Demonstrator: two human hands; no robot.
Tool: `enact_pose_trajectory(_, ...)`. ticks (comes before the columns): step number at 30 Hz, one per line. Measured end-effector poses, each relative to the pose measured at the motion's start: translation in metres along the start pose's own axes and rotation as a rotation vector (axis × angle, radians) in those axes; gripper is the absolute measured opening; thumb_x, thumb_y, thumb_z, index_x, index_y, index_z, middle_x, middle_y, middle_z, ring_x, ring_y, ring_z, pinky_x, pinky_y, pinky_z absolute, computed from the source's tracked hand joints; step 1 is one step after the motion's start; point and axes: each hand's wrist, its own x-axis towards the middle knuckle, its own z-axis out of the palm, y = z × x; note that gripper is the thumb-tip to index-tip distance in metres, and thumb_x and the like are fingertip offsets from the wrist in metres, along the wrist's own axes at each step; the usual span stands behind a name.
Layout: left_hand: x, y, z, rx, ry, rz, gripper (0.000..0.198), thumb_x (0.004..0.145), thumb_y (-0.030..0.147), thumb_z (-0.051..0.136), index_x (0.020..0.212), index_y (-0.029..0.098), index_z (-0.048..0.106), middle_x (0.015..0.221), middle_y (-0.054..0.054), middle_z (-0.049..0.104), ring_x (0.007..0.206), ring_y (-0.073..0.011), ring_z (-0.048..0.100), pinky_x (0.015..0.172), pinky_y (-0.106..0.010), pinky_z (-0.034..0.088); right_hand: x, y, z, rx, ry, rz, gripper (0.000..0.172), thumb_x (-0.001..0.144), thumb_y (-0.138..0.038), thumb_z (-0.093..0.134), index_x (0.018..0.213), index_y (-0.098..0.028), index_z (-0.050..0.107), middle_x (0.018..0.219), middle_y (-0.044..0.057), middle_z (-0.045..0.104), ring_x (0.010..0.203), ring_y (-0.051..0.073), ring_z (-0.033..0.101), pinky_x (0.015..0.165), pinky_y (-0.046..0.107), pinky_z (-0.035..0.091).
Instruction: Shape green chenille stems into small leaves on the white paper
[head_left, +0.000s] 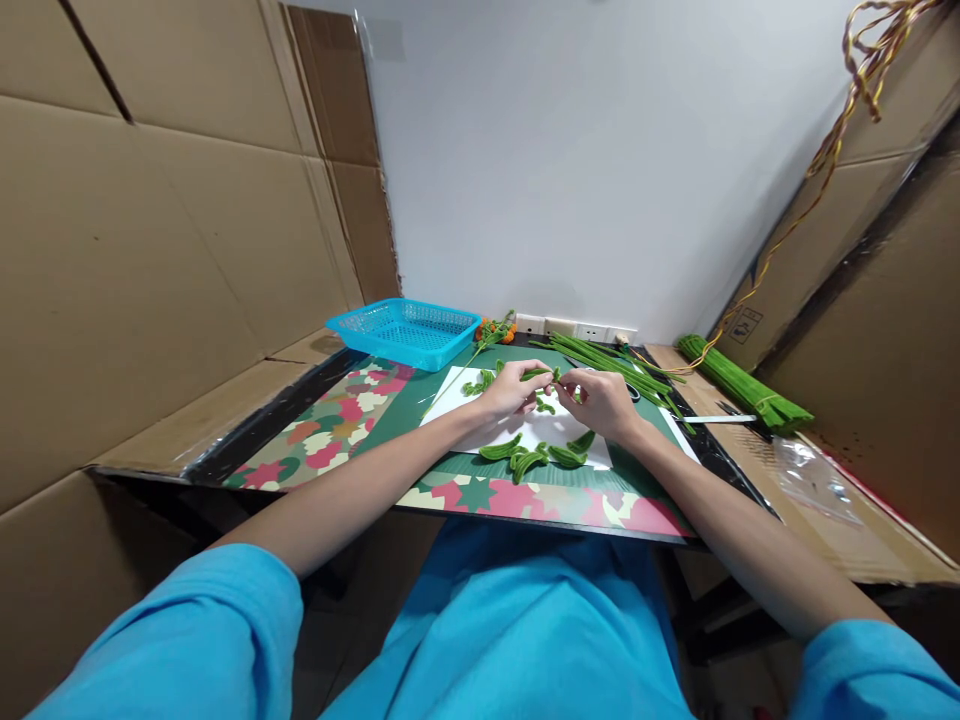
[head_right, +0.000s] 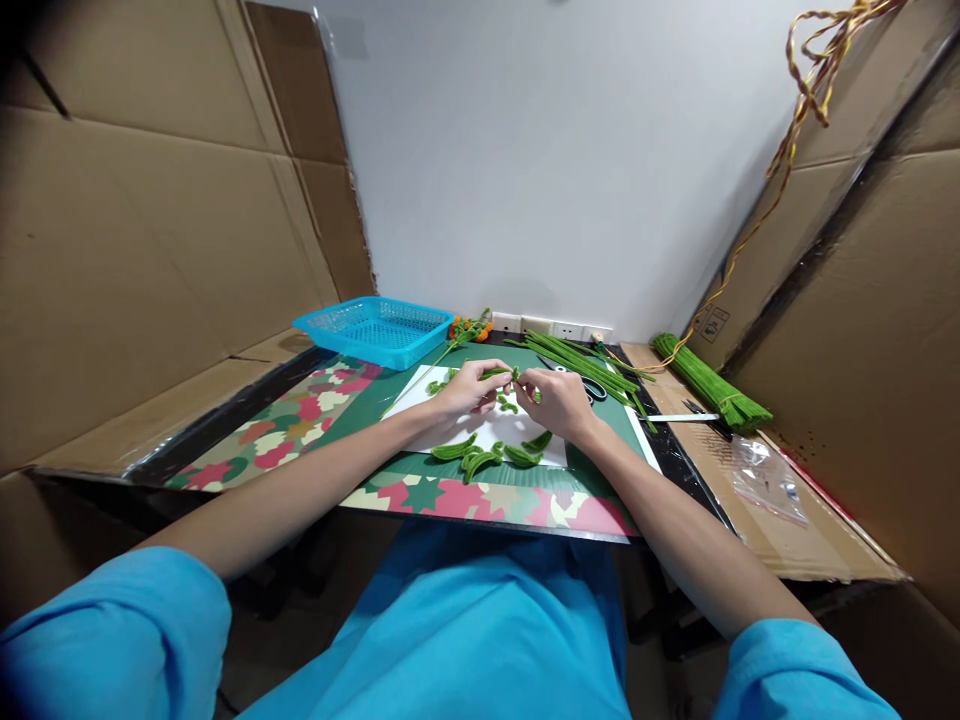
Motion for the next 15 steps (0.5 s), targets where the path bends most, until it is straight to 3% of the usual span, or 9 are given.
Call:
enact_pose_trajectory(8,0.0,0.001,-0.001,0.007,0.017,-0.015,0.04,0.08,0.052,0.073,0.093,0.016,0.061,0.058,0.006,0.049,0.039,-0.0039,0.042,0.036,-0.016,0.028,0.002,0.002,-0.007,-0.017,-0.08,-0.025,0.017,0.095,-0.027,0.059,0.083,-0.021,0.068,0.074,0.0,0.071,0.057,0.01,0.057,0.056,0.024,0.032)
enact_pose_trajectory(15,-0.003,0.006,0.001,-0.043,0.028,-0.054,0.035,0.081,0.048,0.073,0.086,0.018,0.057,0.055,0.007,0.044,0.039,-0.0036,0.04,0.037,-0.016,0.024,0.005,0.002,-0.015,-0.047,-0.123,-0.007,0.026,0.1,-0.037,0.056,0.118,-0.023,0.069,0.102,0.004,0.075,0.068,0.012,0.064,0.058,0.024,0.038)
